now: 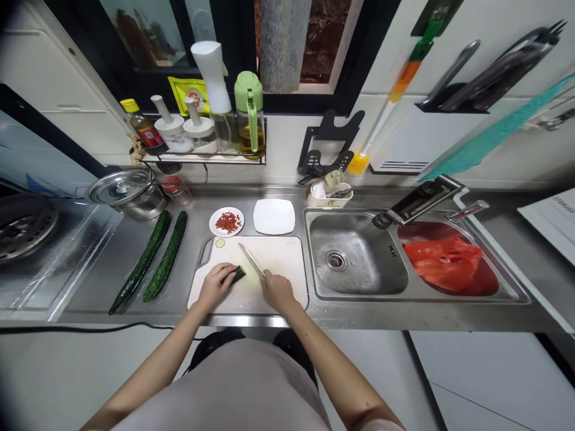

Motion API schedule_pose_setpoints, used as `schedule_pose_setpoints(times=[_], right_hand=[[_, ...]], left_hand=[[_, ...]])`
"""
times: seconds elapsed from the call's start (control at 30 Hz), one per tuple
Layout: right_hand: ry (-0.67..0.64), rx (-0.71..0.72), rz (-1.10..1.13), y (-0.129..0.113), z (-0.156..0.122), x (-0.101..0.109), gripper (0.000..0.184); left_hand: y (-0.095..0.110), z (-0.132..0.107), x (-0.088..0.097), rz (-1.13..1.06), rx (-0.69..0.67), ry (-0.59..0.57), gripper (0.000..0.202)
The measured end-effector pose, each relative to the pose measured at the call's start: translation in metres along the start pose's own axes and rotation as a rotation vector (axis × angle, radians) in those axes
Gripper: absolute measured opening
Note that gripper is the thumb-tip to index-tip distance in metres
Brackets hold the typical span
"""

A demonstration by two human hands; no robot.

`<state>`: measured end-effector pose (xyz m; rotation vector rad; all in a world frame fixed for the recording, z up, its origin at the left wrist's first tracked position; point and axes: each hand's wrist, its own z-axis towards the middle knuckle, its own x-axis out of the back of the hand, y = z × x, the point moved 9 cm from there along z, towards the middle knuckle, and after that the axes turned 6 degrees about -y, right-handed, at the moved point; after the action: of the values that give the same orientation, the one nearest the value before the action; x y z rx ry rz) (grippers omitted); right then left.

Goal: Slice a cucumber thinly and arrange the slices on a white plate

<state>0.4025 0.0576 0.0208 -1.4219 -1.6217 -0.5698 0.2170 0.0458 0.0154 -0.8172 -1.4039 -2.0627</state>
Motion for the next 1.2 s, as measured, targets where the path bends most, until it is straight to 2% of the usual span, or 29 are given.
schedule_pose_setpoints(times=[0.13, 0.3, 0.5, 1.07, 1.2], right_hand=[[-0.018, 0.042, -0.021, -0.019, -0.001, -0.004, 0.031], [0.006, 0.068, -0.032, -0.030, -0.002, -0.006, 0.031], [0.017, 0.089, -0.050, -0.035, -0.004, -0.008, 0.030], [-0.055, 0.085, -0.042, -0.044, -0.006, -0.017, 0.029], [-0.034, 0.106, -0.043, -0.048, -0.006, -0.016, 0.028]], left_hand=[[0.002, 0.000, -0.007, 0.043, -0.030, 0.007, 0.024], [0.002, -0.001, -0.012, 0.062, -0.032, 0.018, 0.023], [0.001, -0.002, -0.013, 0.076, -0.013, 0.029, 0.021], [0.007, 0.003, -0.015, 0.175, 0.024, -0.048, 0.022], [0.005, 0.004, -0.016, 0.154, 0.040, -0.069, 0.020]])
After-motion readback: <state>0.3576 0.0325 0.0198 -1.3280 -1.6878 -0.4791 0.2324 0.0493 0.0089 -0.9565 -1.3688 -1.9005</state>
